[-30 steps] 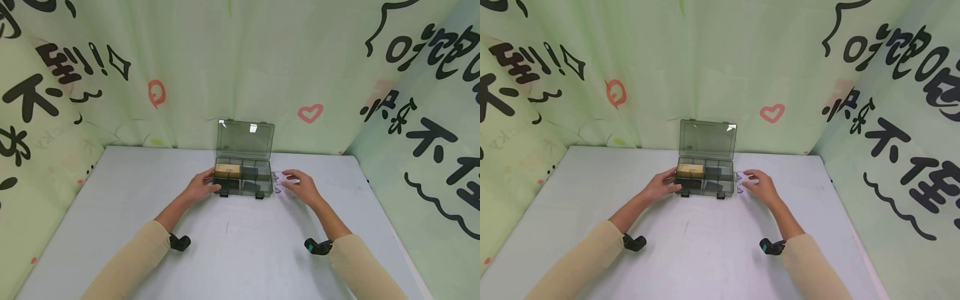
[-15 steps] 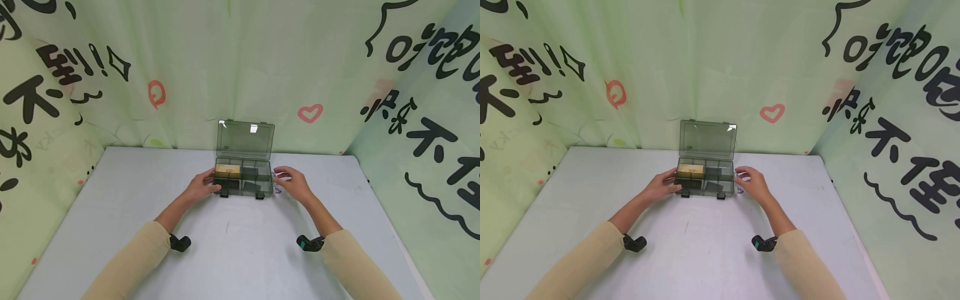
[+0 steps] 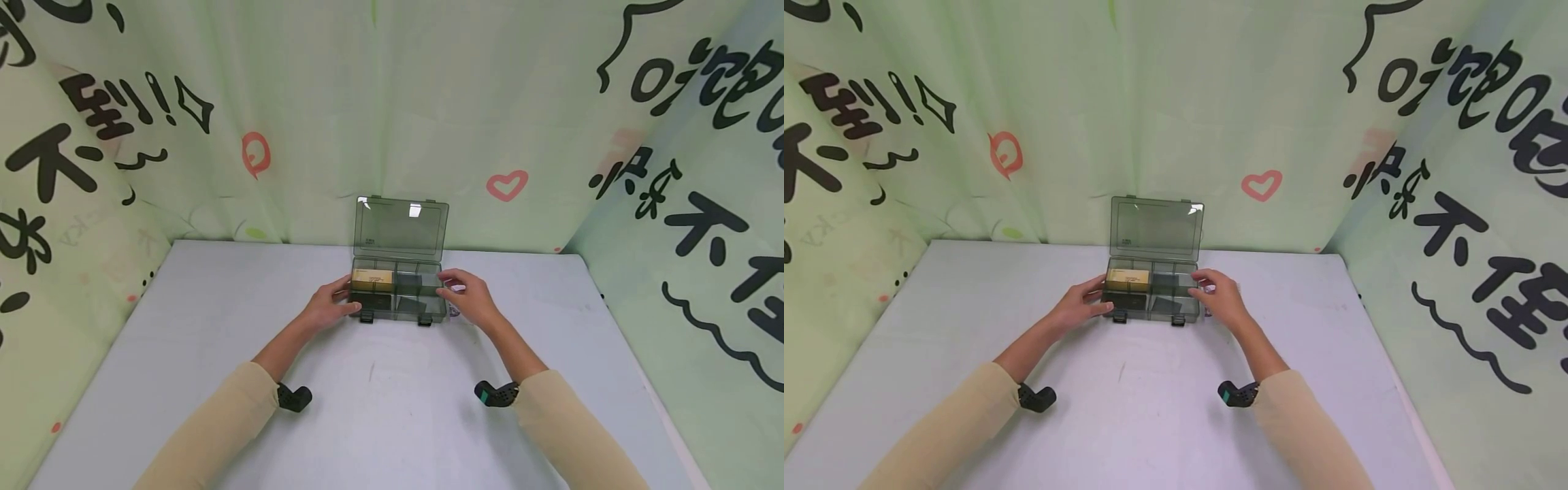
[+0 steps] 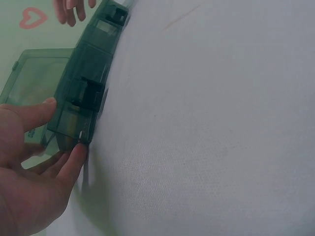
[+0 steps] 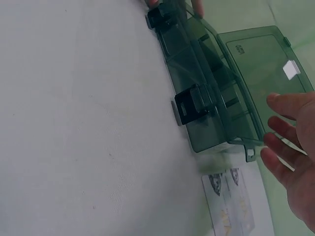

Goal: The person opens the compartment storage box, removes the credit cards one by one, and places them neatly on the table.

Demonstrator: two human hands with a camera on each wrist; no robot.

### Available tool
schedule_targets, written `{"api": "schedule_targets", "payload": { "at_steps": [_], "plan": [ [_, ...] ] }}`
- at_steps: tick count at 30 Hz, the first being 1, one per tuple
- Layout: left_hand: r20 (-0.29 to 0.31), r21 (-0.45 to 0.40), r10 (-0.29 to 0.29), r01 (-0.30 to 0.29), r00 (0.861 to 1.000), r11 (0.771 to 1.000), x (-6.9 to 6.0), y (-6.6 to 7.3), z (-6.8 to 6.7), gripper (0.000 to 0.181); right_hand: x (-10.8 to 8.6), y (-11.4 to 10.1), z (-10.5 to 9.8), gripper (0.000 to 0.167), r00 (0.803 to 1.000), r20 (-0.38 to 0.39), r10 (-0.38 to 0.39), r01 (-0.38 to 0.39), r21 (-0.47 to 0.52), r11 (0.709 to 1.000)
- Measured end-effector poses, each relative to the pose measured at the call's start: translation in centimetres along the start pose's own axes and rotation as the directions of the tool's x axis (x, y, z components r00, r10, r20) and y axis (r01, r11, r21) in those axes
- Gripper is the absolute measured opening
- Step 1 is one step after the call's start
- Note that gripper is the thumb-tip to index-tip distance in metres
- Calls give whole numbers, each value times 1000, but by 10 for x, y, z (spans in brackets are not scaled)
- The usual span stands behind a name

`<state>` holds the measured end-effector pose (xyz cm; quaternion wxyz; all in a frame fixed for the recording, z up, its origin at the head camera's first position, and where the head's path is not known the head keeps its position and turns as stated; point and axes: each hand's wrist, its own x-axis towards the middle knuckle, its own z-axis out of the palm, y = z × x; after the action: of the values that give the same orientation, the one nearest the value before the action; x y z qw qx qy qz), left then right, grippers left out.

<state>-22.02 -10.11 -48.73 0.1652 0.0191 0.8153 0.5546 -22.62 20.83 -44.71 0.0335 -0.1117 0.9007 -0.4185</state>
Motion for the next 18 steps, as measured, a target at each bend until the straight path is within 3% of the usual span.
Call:
{"api": "schedule_targets", "payload": {
  "at_steps": [18],
  "plan": [
    [-2,-3,7,-7,1000,1000,2,-2,1,79,9,-5,11,37,1000,1,-5,6,-25,1000]
  ]
}}
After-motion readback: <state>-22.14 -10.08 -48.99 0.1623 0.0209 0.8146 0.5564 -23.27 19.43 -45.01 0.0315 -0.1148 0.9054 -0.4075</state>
